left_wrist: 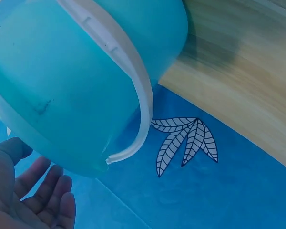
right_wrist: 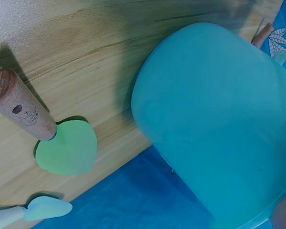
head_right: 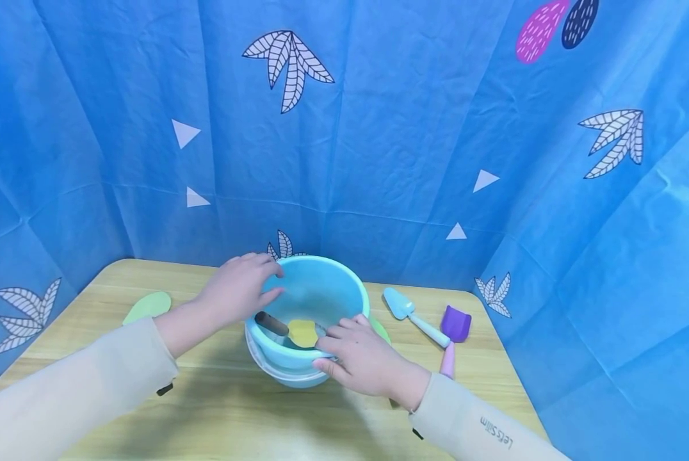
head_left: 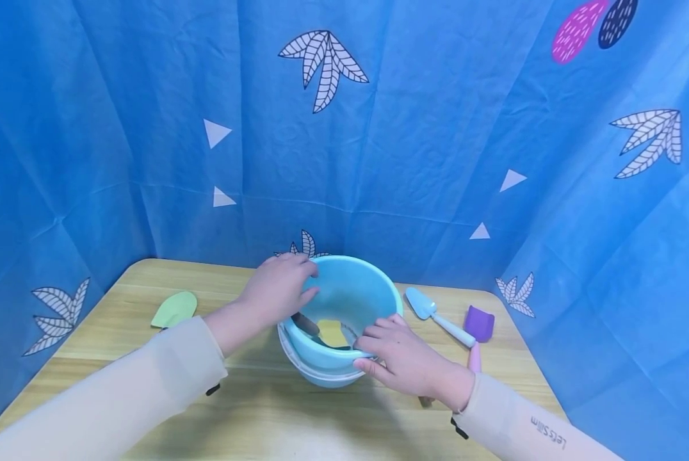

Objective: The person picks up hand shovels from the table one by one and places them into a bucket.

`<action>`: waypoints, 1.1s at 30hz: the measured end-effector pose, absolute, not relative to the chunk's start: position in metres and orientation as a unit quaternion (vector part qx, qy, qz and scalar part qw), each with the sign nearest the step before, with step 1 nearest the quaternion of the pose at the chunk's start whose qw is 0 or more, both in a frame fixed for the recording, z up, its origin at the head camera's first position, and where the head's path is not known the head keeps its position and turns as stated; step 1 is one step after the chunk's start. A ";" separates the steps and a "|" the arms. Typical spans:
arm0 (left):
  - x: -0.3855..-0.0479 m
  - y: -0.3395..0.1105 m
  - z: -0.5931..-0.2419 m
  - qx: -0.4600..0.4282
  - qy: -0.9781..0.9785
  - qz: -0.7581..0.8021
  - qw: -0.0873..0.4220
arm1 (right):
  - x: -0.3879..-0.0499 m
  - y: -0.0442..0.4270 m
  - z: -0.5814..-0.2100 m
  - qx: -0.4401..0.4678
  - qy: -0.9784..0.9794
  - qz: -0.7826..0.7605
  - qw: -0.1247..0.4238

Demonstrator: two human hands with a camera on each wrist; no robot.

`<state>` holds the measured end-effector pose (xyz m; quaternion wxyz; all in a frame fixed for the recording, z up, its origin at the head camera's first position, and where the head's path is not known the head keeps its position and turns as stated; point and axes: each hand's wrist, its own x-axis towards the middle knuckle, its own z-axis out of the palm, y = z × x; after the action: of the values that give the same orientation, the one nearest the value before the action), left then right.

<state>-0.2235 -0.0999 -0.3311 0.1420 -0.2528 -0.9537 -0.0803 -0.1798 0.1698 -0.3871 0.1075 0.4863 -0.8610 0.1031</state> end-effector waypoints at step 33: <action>-0.228 -0.178 -0.359 -0.175 -0.968 -0.099 0.150 | -0.182 0.172 -0.388 0.486 -0.862 0.103 0.102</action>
<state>-0.2276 -0.1777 -0.3594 0.1501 -0.1749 -0.9680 -0.0993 -0.1818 0.1719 -0.3883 0.1024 0.4863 -0.8616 0.1034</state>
